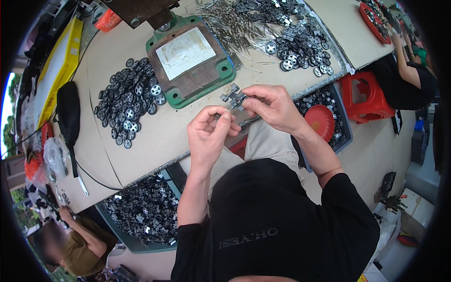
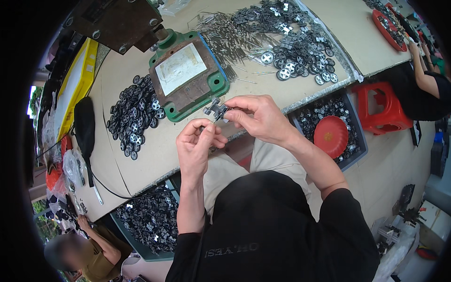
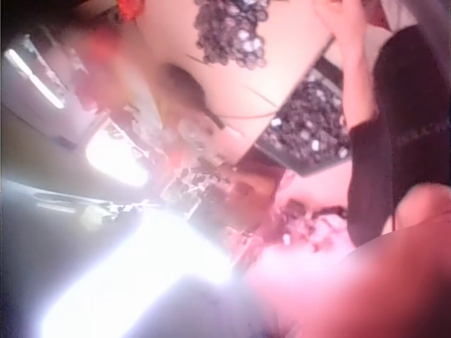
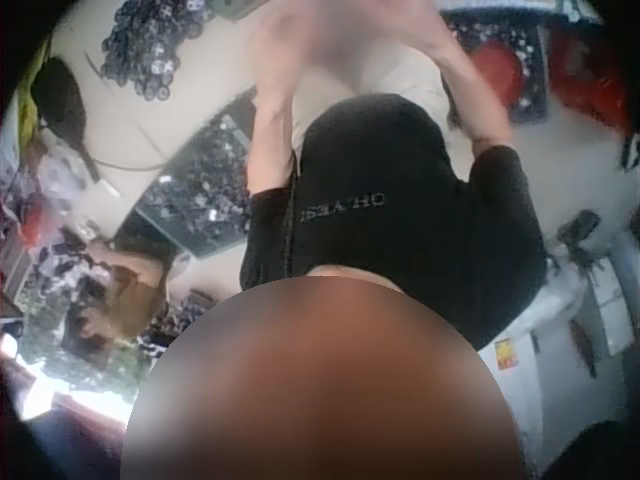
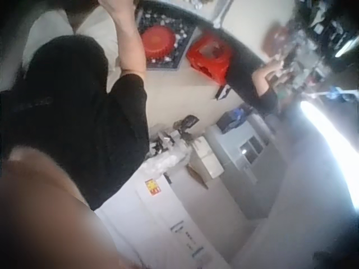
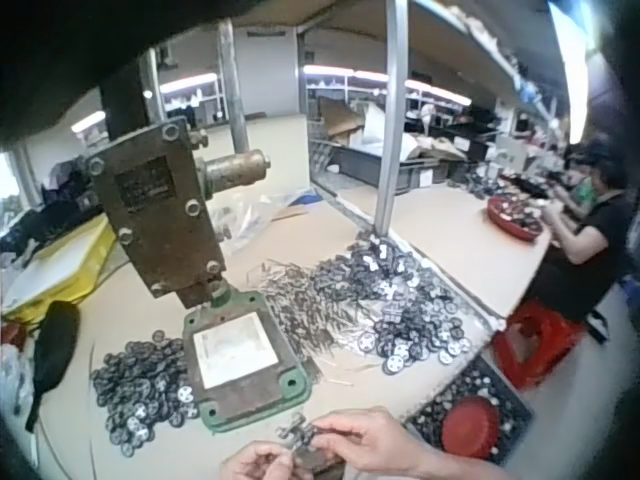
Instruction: Manually assemble small metal and plastic parts into a housing at a manufacturing workstation.
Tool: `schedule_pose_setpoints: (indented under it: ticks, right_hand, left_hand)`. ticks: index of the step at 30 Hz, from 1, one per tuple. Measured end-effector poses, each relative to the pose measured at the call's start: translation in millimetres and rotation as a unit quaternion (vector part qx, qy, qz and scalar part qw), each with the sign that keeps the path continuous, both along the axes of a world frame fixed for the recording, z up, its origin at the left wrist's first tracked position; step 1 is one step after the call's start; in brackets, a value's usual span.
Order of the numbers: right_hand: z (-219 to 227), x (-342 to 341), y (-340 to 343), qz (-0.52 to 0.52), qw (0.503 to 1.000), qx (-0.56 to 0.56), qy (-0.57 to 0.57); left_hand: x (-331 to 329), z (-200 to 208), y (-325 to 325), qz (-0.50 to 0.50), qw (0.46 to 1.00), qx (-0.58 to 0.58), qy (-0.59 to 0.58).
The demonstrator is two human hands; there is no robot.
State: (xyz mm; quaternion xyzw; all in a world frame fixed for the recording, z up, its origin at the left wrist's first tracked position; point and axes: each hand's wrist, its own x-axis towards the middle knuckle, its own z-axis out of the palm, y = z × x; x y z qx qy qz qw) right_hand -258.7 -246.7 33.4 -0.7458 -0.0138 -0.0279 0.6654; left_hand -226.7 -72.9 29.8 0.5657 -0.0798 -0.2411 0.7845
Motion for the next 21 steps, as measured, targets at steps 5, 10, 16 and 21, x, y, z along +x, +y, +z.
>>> schedule_pose_setpoints:
  ticks: [5, 10, 16, 21]
  right_hand:
    - [8.7, 0.2, 7.6, -0.022, 0.987, 0.106, 0.120]
    - [-3.4, -0.3, 20.0, -0.068, 0.983, 0.170, 0.014]
    - [12.8, -5.1, 29.8, -0.156, 0.934, -0.250, -0.204]
    - [13.7, -5.9, 29.0, -0.152, 0.917, -0.286, -0.232]
  left_hand:
    - [-4.5, -4.4, -5.8, 0.049, 0.997, 0.010, -0.051]
    - [-1.5, -4.5, -7.5, 0.065, 0.994, 0.025, -0.082]
    - [5.8, -32.5, -6.6, -0.039, 0.987, -0.152, 0.015]
    - [5.9, -35.9, -9.3, -0.047, 0.986, -0.157, 0.025]
